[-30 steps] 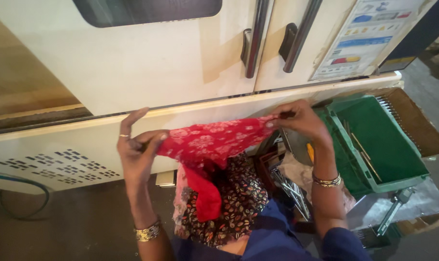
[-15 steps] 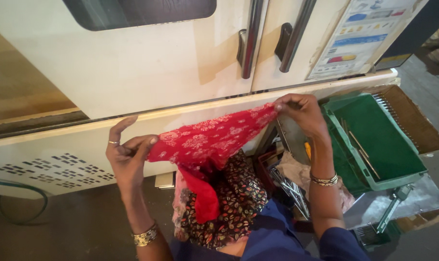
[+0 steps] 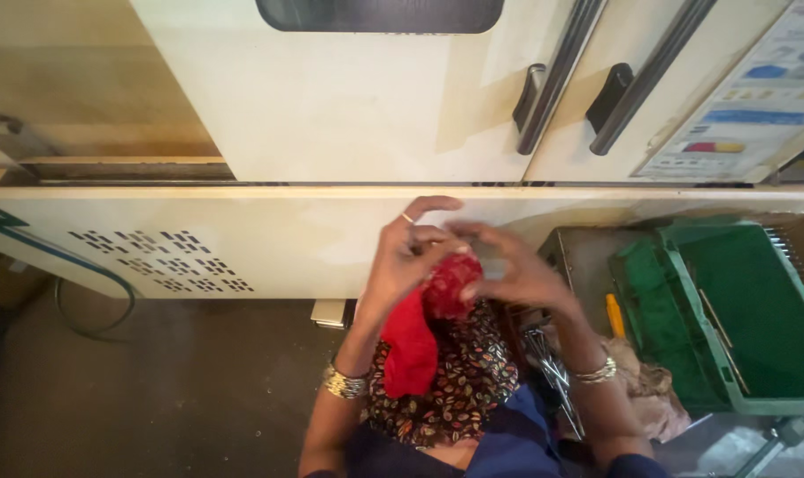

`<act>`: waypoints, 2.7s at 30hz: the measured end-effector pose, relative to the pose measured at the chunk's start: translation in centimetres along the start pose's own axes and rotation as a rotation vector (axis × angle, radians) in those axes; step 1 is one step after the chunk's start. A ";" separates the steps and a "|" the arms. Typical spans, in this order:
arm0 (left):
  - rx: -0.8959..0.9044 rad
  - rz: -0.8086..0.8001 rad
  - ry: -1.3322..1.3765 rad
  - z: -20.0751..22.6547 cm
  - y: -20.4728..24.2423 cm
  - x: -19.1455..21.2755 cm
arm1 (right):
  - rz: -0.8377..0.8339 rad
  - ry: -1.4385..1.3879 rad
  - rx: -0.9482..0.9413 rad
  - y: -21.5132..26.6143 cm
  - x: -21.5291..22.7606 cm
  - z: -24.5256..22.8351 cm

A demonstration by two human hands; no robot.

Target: The person repeatedly opens a machine door, removes small metal rods, wipes them with a cloth, and uses a yellow-handled tool to clean the interior of the rods. The person then places the rods back into the machine and closes the door.

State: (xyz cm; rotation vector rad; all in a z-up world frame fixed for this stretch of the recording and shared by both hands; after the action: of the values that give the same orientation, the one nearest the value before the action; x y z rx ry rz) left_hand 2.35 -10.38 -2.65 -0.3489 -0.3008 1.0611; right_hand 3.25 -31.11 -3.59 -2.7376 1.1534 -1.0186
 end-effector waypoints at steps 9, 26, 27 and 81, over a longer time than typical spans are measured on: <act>-0.067 0.214 0.149 -0.8 2.2 0.2 | 0.143 -0.315 -0.179 -0.4 -1.8 2.7; -0.073 0.327 0.377 -2.1 2.7 -0.8 | 0.201 -0.442 -0.276 0.4 -1.0 2.9; -0.070 0.331 0.385 -2.1 2.7 -0.9 | 0.210 -0.461 -0.268 0.4 -0.9 2.9; 0.348 0.189 -0.346 -4.4 -8.5 3.2 | 0.656 0.447 -0.051 10.4 4.1 -1.5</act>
State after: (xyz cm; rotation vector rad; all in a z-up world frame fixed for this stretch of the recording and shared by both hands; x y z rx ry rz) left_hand 12.30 -11.87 -2.86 0.1249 -0.3886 1.3364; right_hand -2.10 -40.99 -2.59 -1.9317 1.9613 -1.5034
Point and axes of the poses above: each hand's wrist, its own y-axis away from the middle knuckle, its own x-axis out of the back of the hand, z = x × y, the point moved 2 cm from there along -y, towards the middle knuckle, and after that the axes turned 13 degrees about -z, right-handed, at the moved point
